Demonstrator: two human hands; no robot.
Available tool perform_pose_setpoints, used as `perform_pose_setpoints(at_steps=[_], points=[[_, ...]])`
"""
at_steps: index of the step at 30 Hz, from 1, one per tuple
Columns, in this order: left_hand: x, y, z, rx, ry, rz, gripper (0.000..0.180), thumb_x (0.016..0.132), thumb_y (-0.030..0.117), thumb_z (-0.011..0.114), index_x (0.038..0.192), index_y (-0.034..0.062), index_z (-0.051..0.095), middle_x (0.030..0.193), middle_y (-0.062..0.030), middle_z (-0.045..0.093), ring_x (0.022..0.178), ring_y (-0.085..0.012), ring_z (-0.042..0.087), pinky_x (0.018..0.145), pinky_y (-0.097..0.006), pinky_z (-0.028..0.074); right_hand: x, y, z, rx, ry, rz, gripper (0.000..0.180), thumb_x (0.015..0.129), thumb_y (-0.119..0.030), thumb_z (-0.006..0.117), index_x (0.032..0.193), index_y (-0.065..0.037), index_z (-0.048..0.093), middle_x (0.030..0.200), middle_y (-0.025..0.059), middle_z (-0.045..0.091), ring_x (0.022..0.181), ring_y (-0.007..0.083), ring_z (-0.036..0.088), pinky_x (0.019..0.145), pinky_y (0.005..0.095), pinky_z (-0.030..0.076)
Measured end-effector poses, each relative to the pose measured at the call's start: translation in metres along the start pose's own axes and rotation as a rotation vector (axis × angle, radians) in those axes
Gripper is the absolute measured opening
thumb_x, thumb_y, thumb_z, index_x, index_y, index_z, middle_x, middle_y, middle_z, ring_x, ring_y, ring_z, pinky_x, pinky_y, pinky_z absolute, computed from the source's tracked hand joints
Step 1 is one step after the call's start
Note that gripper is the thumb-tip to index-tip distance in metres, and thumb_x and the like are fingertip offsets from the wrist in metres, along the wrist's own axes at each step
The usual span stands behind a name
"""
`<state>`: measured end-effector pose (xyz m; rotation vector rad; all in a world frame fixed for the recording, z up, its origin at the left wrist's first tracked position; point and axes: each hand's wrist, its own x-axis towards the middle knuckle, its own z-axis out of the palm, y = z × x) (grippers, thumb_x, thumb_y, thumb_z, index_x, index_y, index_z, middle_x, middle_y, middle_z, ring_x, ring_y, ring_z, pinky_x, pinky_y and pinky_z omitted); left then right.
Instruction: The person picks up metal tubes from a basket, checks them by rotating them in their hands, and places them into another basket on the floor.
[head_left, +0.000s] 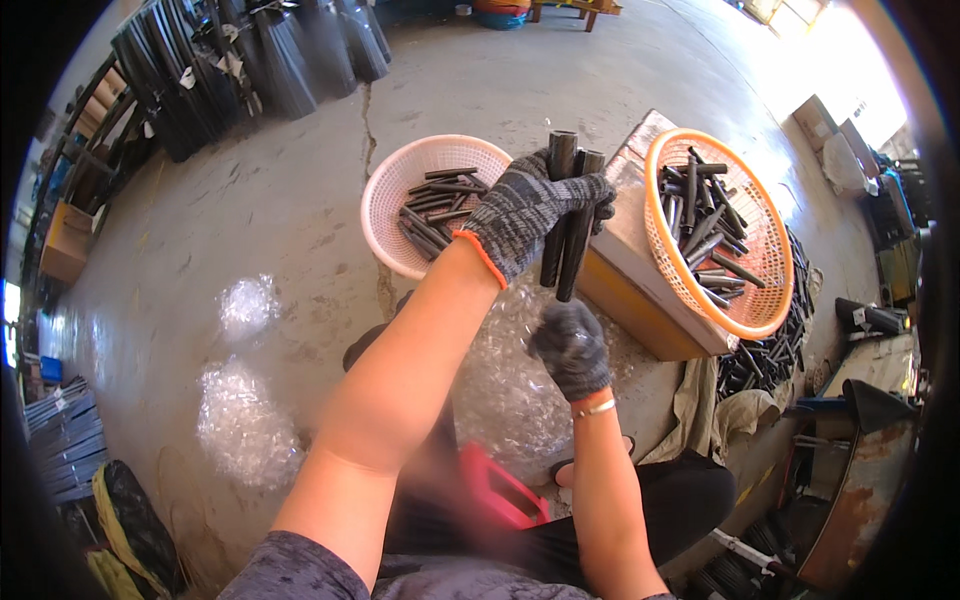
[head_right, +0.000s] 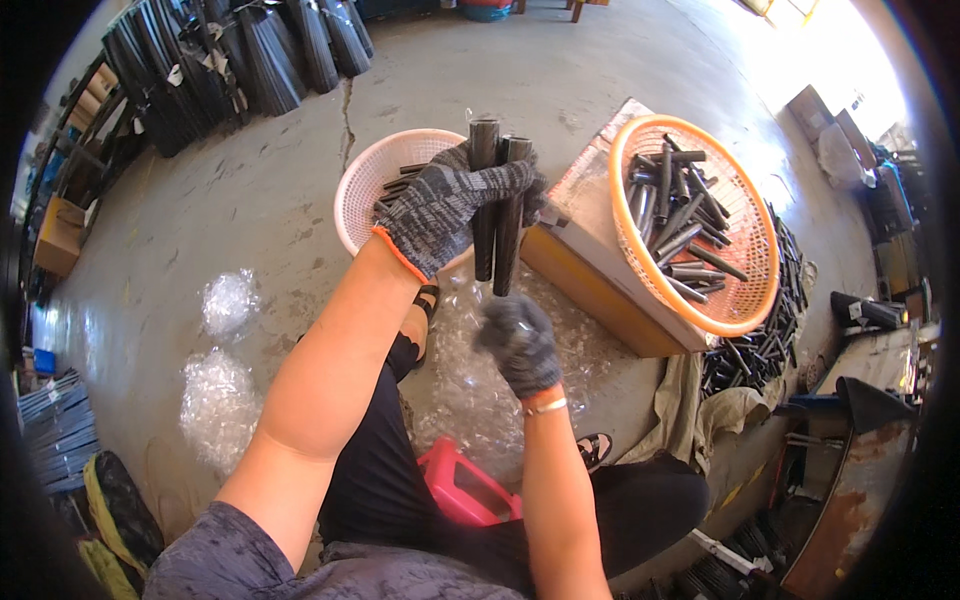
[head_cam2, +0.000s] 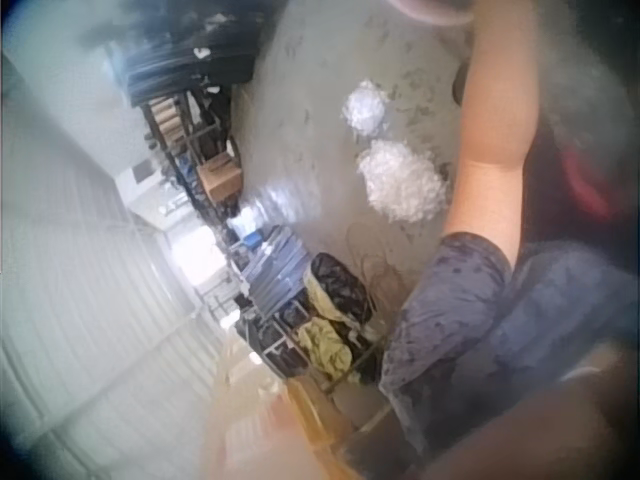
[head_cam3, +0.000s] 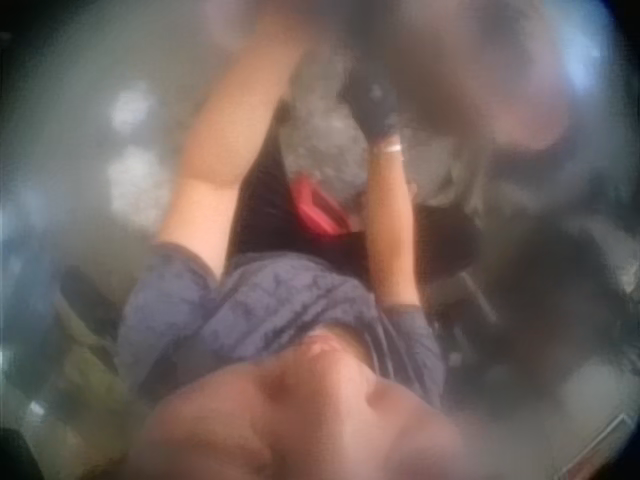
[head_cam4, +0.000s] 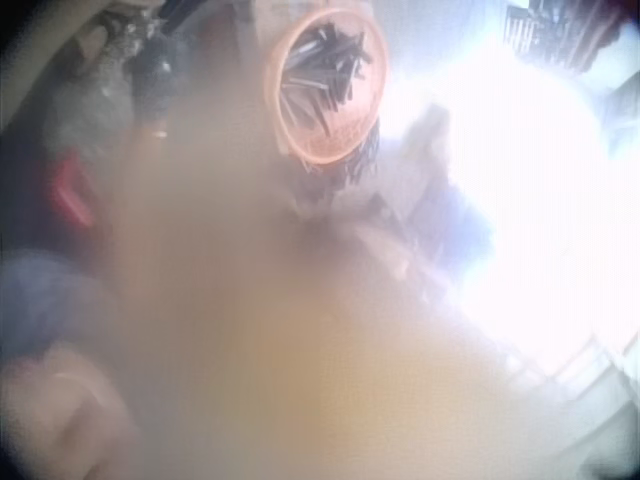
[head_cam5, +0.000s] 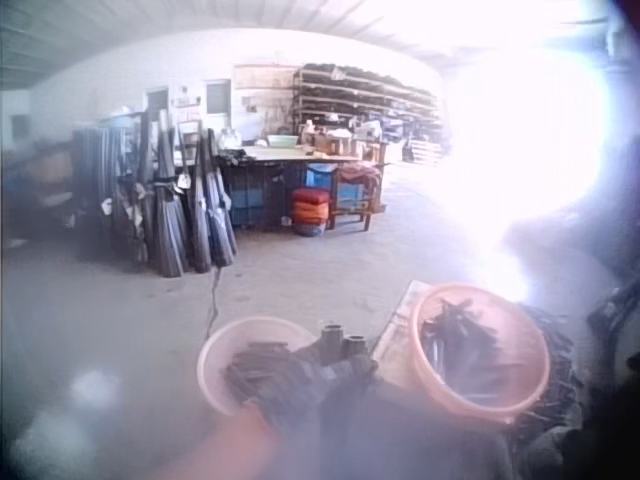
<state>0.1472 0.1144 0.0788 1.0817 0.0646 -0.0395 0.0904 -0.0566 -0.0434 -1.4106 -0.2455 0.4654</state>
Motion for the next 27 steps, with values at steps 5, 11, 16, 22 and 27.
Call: perform_pose_setpoints(at_steps=[5,11,16,22,27], points=[[-0.007,0.006,0.003,0.409,0.228,0.096,0.021,0.08,0.015,0.069,0.098,0.0048,0.064,0.084,-0.0031,0.065,0.072,-0.0104,0.059,0.066,-0.024,0.048,-0.019,0.03,-0.043,0.78,0.069,0.094,0.025,0.092,-0.036,0.052,0.079,-0.015,0.052,0.056,-0.0036,0.036,0.044,0.0102,0.032,0.041,0.0263,0.028],[-0.001,-0.003,0.002,0.346,0.322,0.184,0.023,0.076,0.008,0.072,0.097,0.0044,0.064,0.085,-0.0028,0.065,0.076,-0.0114,0.058,0.068,-0.025,0.047,-0.032,0.043,-0.051,0.569,0.291,0.125,0.023,0.089,-0.034,0.058,0.079,-0.013,0.054,0.066,-0.0006,0.049,0.055,0.0129,0.046,0.049,0.0272,0.039],[-0.007,-0.004,0.019,0.082,0.337,0.157,0.019,0.077,0.006,0.071,0.094,0.0032,0.063,0.087,-0.0056,0.066,0.082,-0.0154,0.061,0.074,-0.026,0.05,-0.048,0.069,-0.045,0.055,0.079,0.02,0.019,0.092,-0.027,0.054,0.079,-0.014,0.054,0.068,-0.0009,0.051,0.057,0.0124,0.048,0.049,0.0274,0.039],[-0.016,0.01,-0.004,-0.072,0.29,0.152,0.018,0.083,0.008,0.066,0.098,0.0012,0.061,0.088,-0.0098,0.065,0.082,-0.0193,0.063,0.072,-0.03,0.055,-0.059,0.153,-0.077,-0.56,0.21,0.082,0.018,0.088,-0.025,0.05,0.08,-0.013,0.06,0.07,0.0028,0.057,0.061,0.0157,0.053,0.055,0.03,0.044],[-0.016,0.027,-0.02,0.175,0.512,0.184,0.019,0.084,0.01,0.064,0.1,0.0015,0.061,0.091,-0.0114,0.067,0.079,-0.0197,0.065,0.072,-0.031,0.055,-0.113,0.359,-0.27,-1.17,0.115,0.761,0.031,0.083,-0.032,0.058,0.11,-0.016,0.059,0.09,0.0229,0.064,0.087,0.0313,0.063,0.075,0.054,0.047]])
